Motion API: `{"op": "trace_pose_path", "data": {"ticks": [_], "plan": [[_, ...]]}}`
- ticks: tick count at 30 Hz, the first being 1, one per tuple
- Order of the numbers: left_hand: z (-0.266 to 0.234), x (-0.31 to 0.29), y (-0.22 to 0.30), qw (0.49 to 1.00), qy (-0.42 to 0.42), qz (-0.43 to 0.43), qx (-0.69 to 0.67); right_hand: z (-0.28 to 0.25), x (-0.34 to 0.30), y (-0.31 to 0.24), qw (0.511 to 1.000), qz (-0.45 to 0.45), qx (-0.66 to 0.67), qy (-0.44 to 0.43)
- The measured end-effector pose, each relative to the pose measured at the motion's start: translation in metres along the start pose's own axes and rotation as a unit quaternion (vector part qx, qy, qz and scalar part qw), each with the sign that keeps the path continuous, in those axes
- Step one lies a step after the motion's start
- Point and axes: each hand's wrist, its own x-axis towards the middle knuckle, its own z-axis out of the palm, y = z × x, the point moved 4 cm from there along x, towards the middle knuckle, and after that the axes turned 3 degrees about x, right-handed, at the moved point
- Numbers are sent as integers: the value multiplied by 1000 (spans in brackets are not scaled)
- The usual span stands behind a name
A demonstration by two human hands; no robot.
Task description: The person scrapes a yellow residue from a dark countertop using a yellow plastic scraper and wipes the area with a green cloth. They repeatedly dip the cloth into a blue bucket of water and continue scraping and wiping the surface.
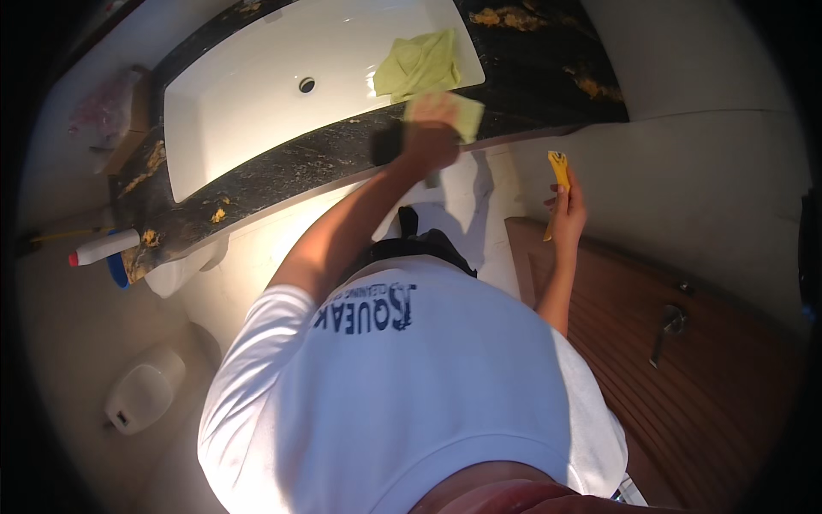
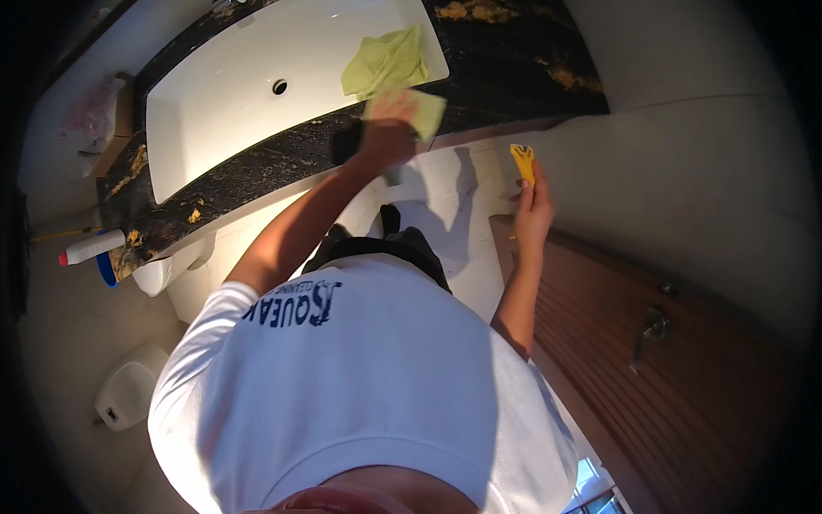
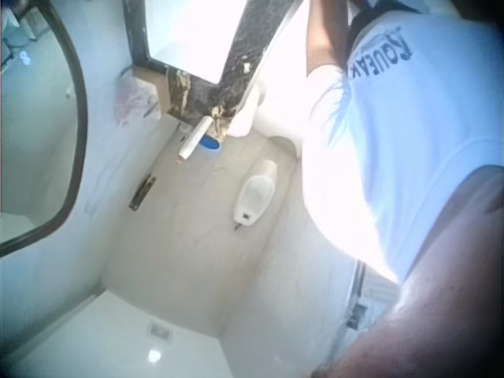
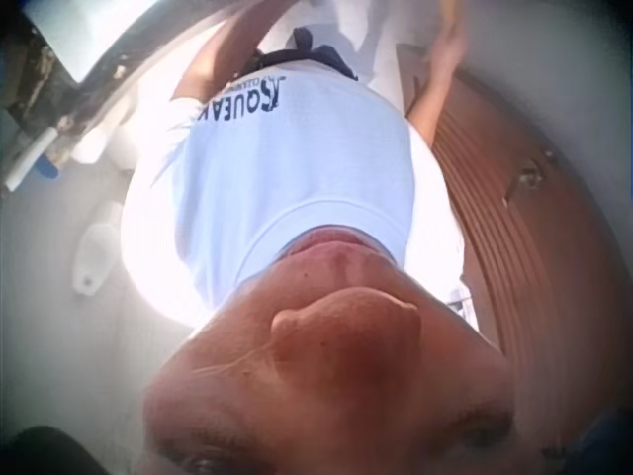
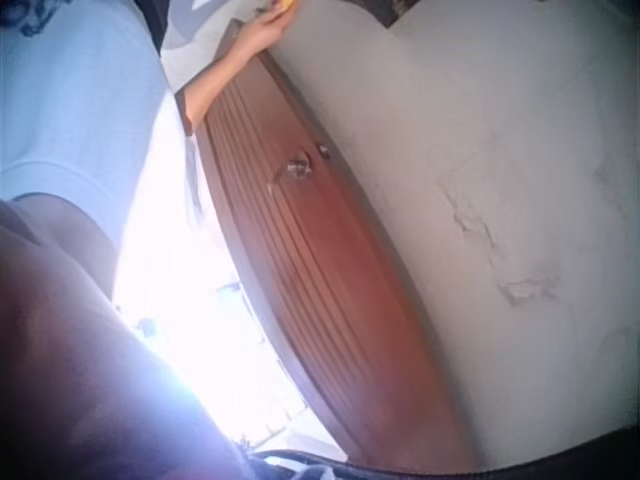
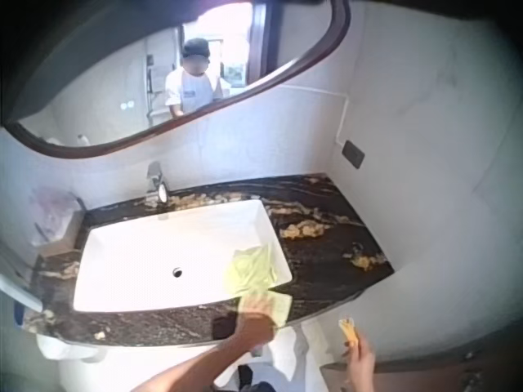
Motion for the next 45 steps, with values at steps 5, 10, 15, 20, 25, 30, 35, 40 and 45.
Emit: {"op": "trace_pose_path", "data": {"ticks": [5, 10, 15, 20, 25, 30, 35, 40, 45], "plan": [[5, 90, 98, 990, -1, 131, -46, -10, 4, 21, 999, 37, 13, 5], [-28, 76, 72, 996, 3, 72, -53, -17, 9, -1, 999, 25, -17, -39], [-38, -43, -14, 982, 160, -12, -98, -8, 10, -18, 996, -27, -27, -78], [-58, -203, -100, 960, 249, -129, 3, 27, 7, -63, 984, -106, -15, -146], [-99, -337, -210, 936, 157, -315, 5, 87, -22, -100, 968, -192, -20, -162], [-95, -333, -215, 940, 187, -286, -16, 110, -65, -93, 972, -156, 42, -169], [-75, -227, -111, 974, 173, -121, -86, 111, -83, -88, 983, -114, 25, -144], [-82, -218, -106, 976, 145, -112, -114, 110, -92, -97, 978, -146, -89, -119], [-89, -265, -165, 960, 209, -176, -66, 141, -120, -94, 950, -224, -182, -116]]}}
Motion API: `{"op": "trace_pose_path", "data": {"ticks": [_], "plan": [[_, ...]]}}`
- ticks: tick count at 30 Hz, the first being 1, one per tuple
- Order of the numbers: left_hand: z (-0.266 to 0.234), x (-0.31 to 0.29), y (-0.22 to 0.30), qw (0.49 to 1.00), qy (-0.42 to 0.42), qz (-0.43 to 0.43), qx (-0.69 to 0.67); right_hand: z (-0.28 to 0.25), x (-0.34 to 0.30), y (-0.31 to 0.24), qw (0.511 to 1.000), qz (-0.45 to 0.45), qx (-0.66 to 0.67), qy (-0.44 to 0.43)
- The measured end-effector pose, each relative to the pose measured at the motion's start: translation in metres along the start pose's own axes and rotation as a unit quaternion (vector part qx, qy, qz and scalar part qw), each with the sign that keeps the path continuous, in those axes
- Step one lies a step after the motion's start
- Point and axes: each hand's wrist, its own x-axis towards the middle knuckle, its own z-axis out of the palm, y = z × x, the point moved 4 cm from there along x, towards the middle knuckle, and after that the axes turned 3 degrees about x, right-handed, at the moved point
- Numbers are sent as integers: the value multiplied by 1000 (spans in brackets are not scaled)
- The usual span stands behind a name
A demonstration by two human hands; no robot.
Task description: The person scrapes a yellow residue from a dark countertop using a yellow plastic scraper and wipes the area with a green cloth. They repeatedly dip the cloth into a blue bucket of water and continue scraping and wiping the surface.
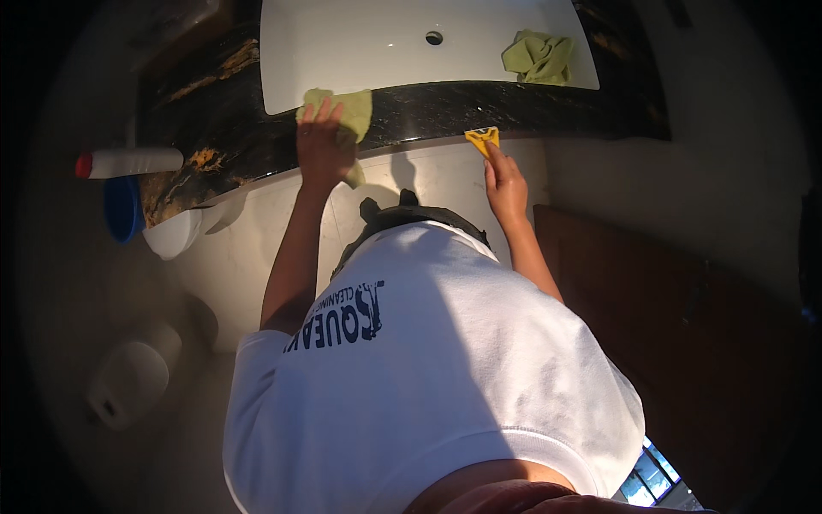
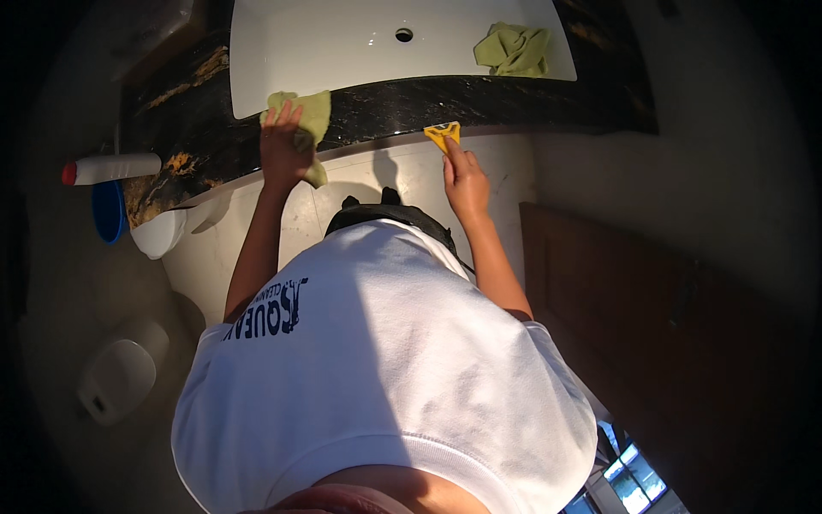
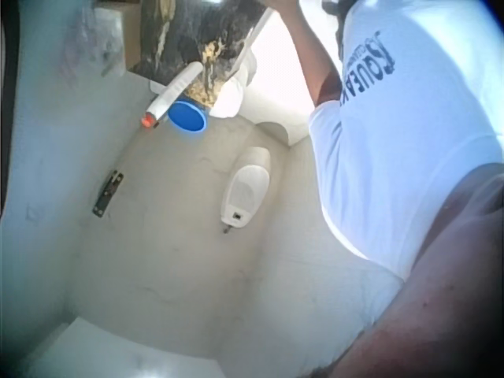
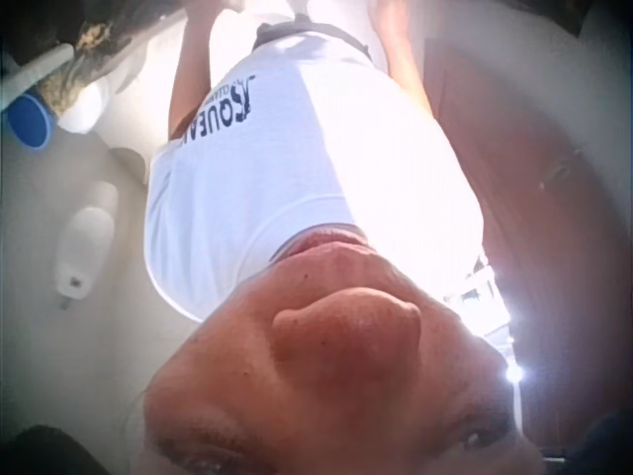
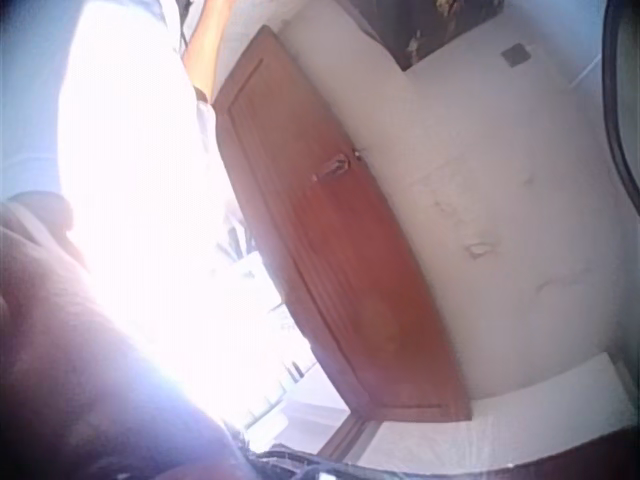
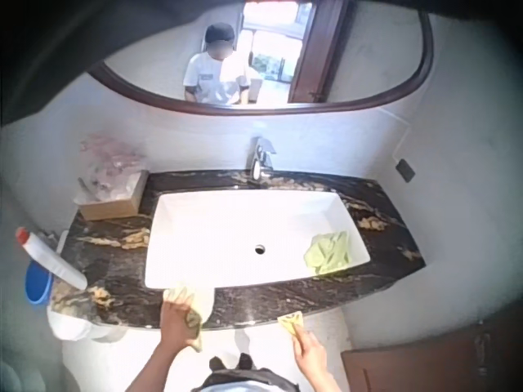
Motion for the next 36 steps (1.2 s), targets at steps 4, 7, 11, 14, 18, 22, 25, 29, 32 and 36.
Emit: {"op": "trace_pose_path", "data": {"ticks": [4, 7, 11, 14, 18, 22, 25, 29, 32, 36], "plan": [[-2, -5, -20, 998, 31, -27, 42, 21, -6, 0, 1000, -11, -10, 27], [-2, -5, -21, 998, 33, -40, 31, 25, -8, 0, 1000, -4, -16, 15], [-5, -5, -22, 998, 39, -39, 17, 25, -11, -6, 999, -22, -14, 31], [-7, -5, -23, 998, 43, -34, 22, 30, -12, -9, 999, -11, -8, 33], [-7, -5, -25, 998, 46, -37, 21, 38, -9, -8, 1000, -4, -11, 28], [-6, -5, -28, 998, 43, -39, 23, 44, -6, -7, 1000, -8, -11, 27], [-6, -5, -31, 998, 43, -41, 17, 47, -4, -9, 1000, -16, -5, 25], [-6, -4, -33, 998, 37, -42, 22, 49, 2, -13, 999, -22, -15, 26], [-7, -3, -36, 998, 31, -55, 13, 49, 7, -18, 999, -42, -9, 32], [-9, -1, -36, 998, 37, -45, 23, 49, 13, -23, 999, -35, -1, 23]]}}
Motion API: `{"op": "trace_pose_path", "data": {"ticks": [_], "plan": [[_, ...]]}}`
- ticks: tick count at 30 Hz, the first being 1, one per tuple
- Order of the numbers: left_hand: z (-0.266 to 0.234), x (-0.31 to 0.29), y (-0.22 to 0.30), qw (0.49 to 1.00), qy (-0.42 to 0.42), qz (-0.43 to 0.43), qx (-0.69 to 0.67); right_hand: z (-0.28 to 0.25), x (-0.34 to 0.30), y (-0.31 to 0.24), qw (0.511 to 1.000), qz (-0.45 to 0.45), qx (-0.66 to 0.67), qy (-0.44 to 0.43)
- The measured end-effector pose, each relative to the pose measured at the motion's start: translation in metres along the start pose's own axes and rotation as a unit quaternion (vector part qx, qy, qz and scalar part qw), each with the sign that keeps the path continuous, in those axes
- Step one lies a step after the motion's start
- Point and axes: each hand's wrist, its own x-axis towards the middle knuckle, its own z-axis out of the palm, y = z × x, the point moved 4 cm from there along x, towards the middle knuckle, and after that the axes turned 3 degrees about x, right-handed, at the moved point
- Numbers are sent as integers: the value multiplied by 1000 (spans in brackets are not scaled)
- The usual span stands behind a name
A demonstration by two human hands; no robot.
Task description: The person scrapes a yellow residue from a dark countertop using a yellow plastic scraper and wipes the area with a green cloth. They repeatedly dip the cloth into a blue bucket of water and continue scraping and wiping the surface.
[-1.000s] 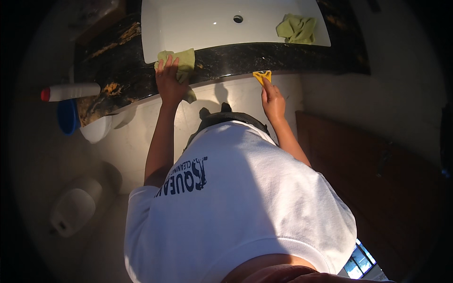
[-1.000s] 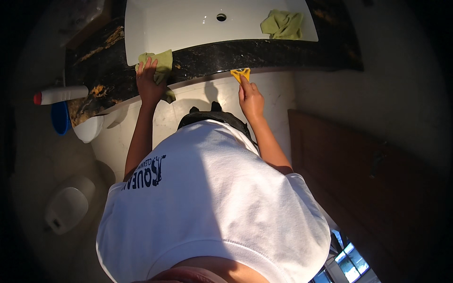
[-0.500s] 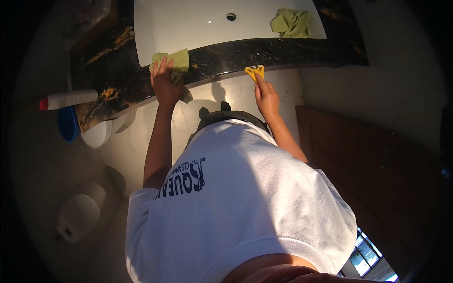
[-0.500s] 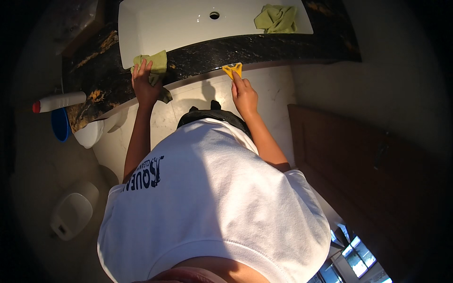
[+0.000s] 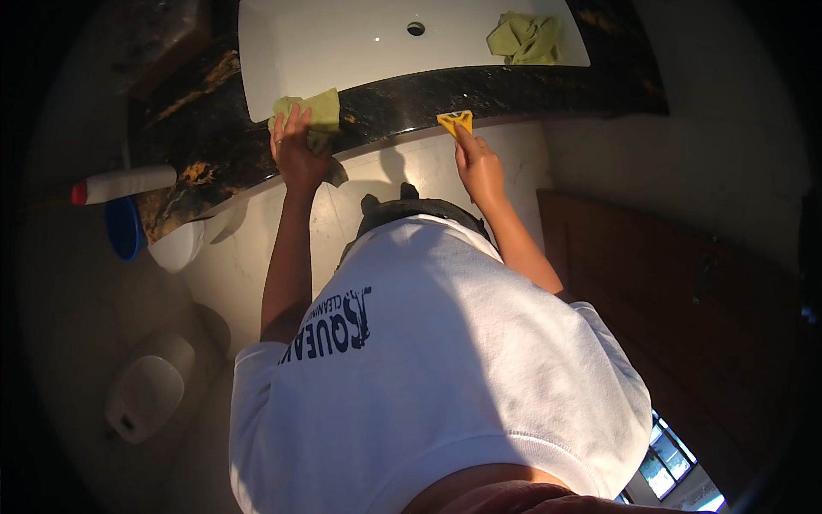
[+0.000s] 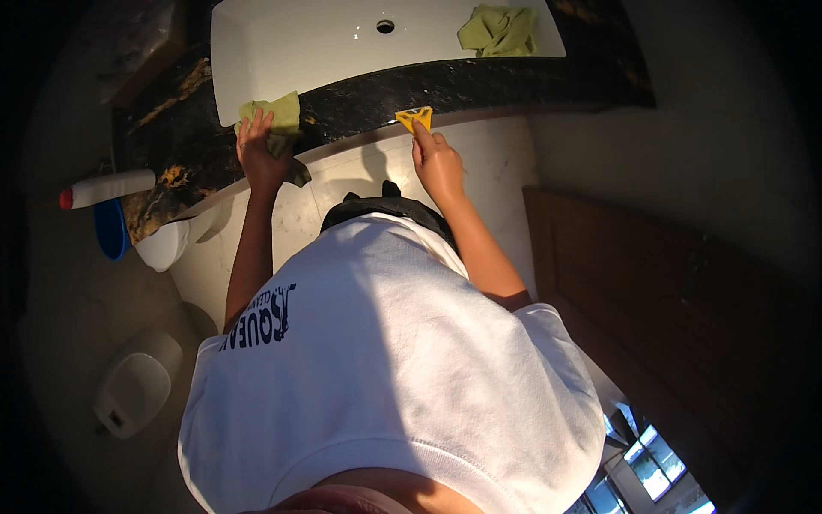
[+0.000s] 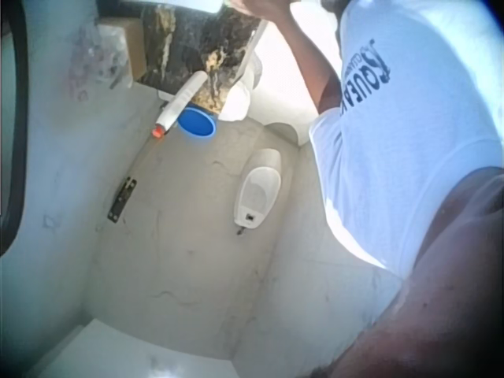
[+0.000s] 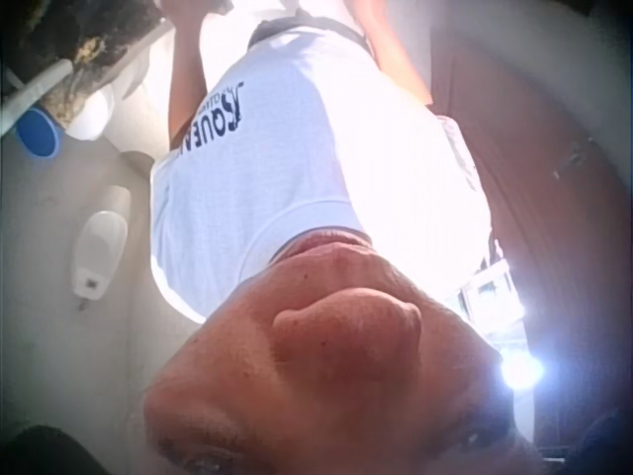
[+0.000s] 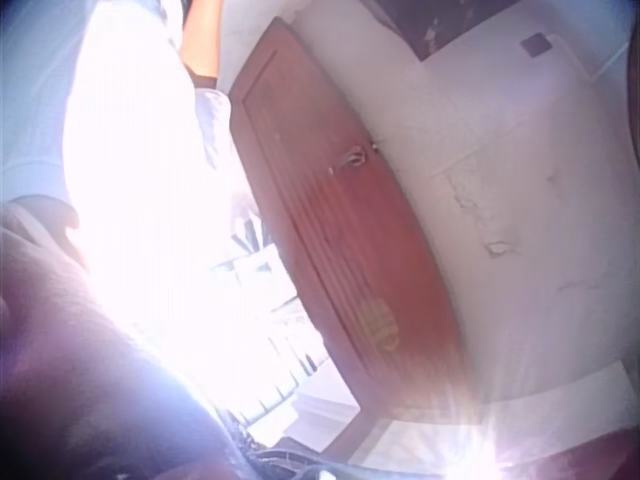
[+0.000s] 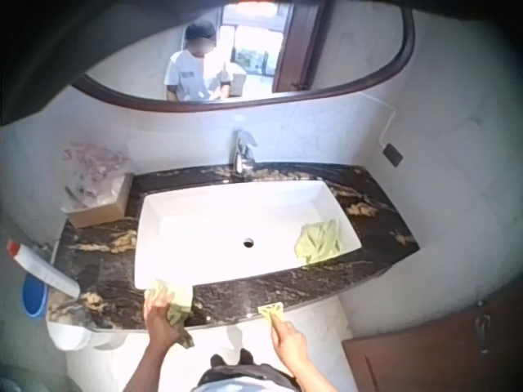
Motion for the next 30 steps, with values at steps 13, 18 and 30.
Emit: {"op": "trace_pose_path", "data": {"ticks": [13, 18, 30], "plan": [[-2, 3, -9, 1000, -7, 1, -2, 10, 11, -12, 1000, -13, 8, -5], [-1, 3, -12, 1000, -2, 5, -7, 13, 13, -16, 1000, -12, -11, -21], [-3, 7, -21, 1000, -5, 0, -6, 22, 17, -32, 999, -30, 9, -33]]}}
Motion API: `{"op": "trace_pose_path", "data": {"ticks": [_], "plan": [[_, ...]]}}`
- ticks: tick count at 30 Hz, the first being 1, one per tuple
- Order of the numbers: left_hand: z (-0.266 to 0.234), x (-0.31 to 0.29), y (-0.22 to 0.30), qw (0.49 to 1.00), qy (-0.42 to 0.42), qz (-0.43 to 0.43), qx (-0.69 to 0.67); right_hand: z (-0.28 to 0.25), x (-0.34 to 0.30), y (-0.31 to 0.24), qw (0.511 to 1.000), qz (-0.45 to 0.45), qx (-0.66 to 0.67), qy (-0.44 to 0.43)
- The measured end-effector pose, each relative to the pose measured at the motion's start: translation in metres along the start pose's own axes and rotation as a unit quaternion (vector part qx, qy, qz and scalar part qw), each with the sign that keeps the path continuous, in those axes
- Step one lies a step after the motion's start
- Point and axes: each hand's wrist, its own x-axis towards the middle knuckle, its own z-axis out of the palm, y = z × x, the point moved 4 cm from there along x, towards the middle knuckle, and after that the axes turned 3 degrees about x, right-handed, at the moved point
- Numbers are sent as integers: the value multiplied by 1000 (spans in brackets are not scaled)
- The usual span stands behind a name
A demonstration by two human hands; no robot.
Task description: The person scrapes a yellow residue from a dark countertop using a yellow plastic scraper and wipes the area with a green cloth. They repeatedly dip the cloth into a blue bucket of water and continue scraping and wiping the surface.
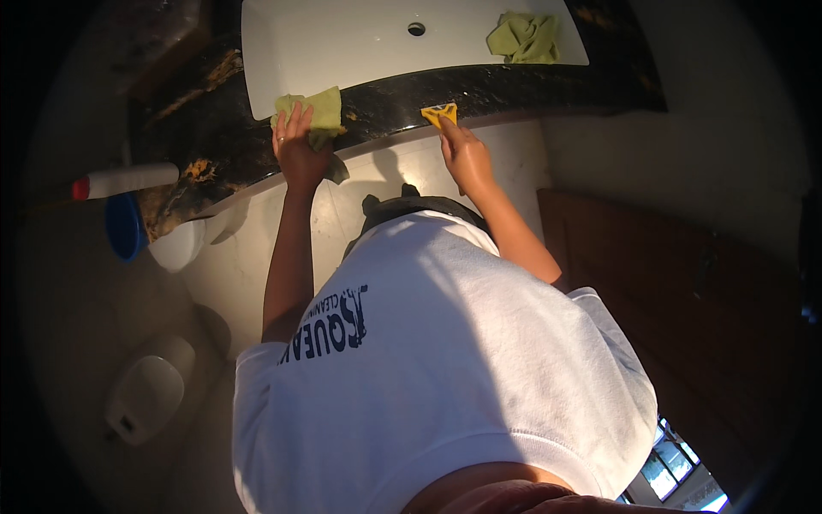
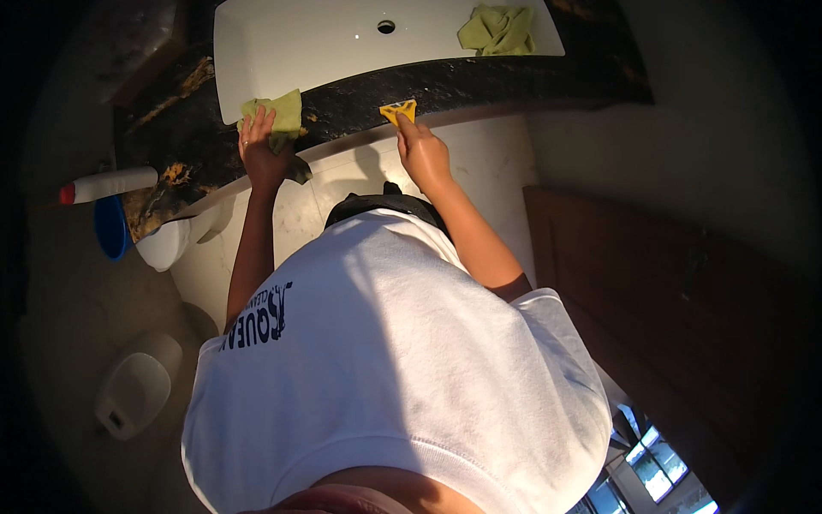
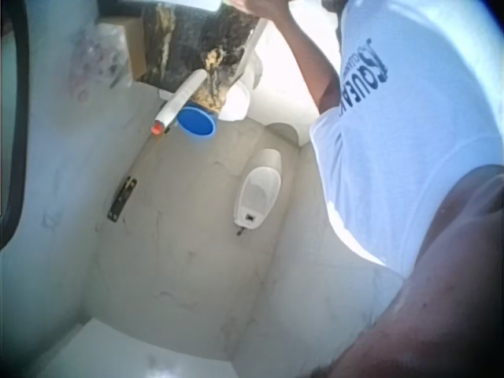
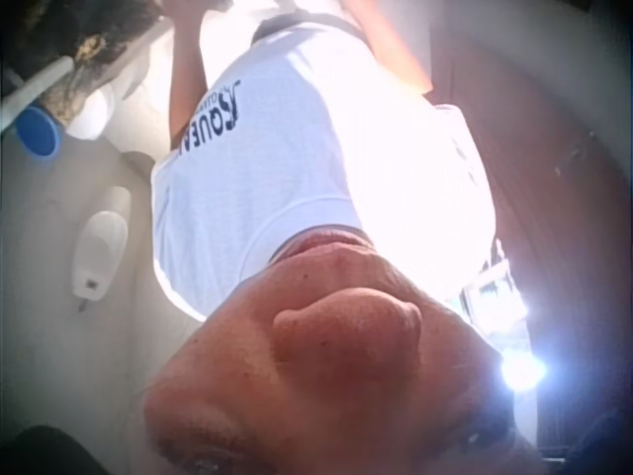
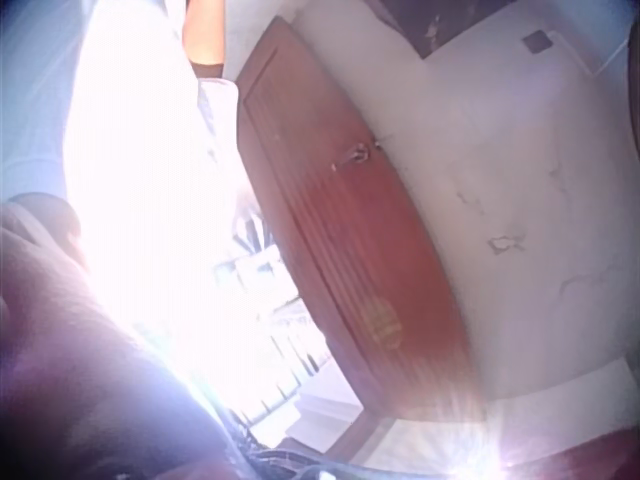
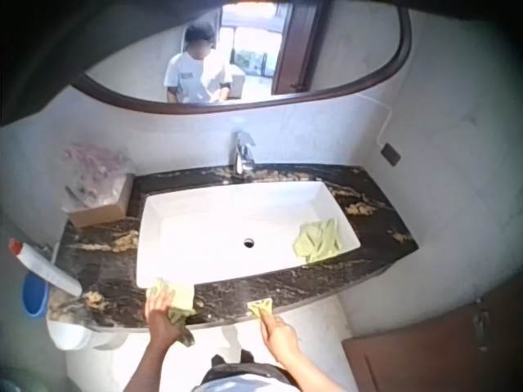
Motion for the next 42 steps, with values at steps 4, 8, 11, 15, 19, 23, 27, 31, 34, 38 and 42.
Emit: {"op": "trace_pose_path", "data": {"ticks": [4, 8, 11, 15, 19, 23, 27, 31, 34, 38, 42], "plan": [[0, 1, -3, 1000, -2, -3, 0, 1, -3, -4, 1000, 8, 19, -10], [-1, 0, -4, 1000, 0, -6, -6, 3, 2, -7, 1000, -6, 23, 6], [-2, 2, -5, 1000, -8, -9, -6, 11, 3, -5, 997, 36, -8, -64], [-2, 2, -6, 1000, -8, -5, -6, 10, 8, -9, 1000, 5, 12, -5], [-5, 4, -9, 1000, -6, -3, -4, 13, 8, -10, 999, 14, -7, -28], [-5, 4, -12, 1000, -3, 6, -1, 14, 14, -10, 1000, 5, 0, 1], [-6, 6, -14, 1000, 4, 4, -3, 18, 18, -8, 1000, -3, -10, 24], [-5, 6, -16, 1000, 4, 5, 0, 24, 7, -4, 999, 35, -27, -18], [-5, 6, -18, 1000, 0, 7, -2, 17, 0, -8, 999, -9, -2, 41], [-6, 7, -21, 1000, 6, 13, -1, 17, -2, -5, 999, 28, -19, 4], [-5, 8, -23, 1000, 10, 23, 12, 15, 1, -4, 999, 24, -26, 36]]}}
